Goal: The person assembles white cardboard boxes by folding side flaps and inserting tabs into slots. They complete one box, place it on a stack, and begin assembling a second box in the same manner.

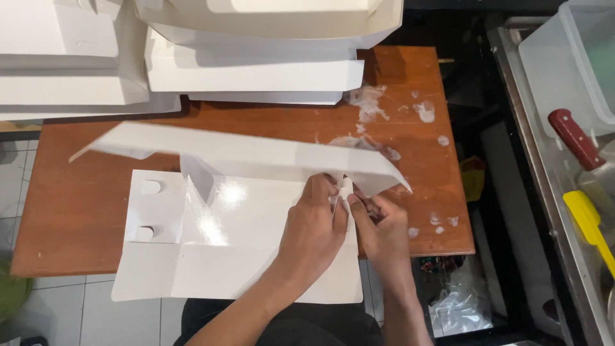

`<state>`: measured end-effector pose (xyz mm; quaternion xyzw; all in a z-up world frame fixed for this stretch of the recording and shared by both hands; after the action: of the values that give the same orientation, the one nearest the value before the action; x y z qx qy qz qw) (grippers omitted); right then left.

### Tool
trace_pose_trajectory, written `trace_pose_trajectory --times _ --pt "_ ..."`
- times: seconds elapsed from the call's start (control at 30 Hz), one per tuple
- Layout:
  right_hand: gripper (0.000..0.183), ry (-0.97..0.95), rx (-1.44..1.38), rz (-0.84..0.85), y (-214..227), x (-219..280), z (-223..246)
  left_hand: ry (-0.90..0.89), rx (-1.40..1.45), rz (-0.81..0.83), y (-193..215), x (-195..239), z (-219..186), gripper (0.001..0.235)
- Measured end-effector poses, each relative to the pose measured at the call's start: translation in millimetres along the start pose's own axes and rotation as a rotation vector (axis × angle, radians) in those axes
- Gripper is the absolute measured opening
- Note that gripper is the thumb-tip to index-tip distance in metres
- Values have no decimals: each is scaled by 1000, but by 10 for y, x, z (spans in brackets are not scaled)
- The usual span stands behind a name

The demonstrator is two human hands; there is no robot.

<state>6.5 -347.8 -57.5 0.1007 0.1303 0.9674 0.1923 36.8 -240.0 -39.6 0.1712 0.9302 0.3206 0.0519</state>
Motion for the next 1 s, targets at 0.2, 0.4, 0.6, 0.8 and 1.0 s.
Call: trace_pose_trajectory --times 0.2,0.4,0.6,0.8,1.0 --pt "15 -283 -204 -106 -44 44 -45 102 70 89 -7 -3 -7 18" --pt "20 -224 -414 -82 -90 -27 -95 64 194 65 40 -46 -81 18" --pt "18 -267 -502 -124 -101 -43 -48 30 149 23 14 -45 -126 9" --pt "16 -374 -514 -171 -124 -68 -243 -26 15 -74 -89 -8 -10 6" --pt "13 -315 -523 -177 -149 -65 -83 -80 -35 -135 -68 -18 -101 10"
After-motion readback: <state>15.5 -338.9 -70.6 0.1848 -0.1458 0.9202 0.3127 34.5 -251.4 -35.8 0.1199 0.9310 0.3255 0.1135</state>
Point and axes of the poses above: each hand's wrist, its own x-axis away from the middle knuckle, its own y-axis out of the back of the hand, z = x × y, the point moved 5 cm from there along -x, towards the middle knuckle, and after that the axes turned 4 degrees about -x, right-handed, at the moved point
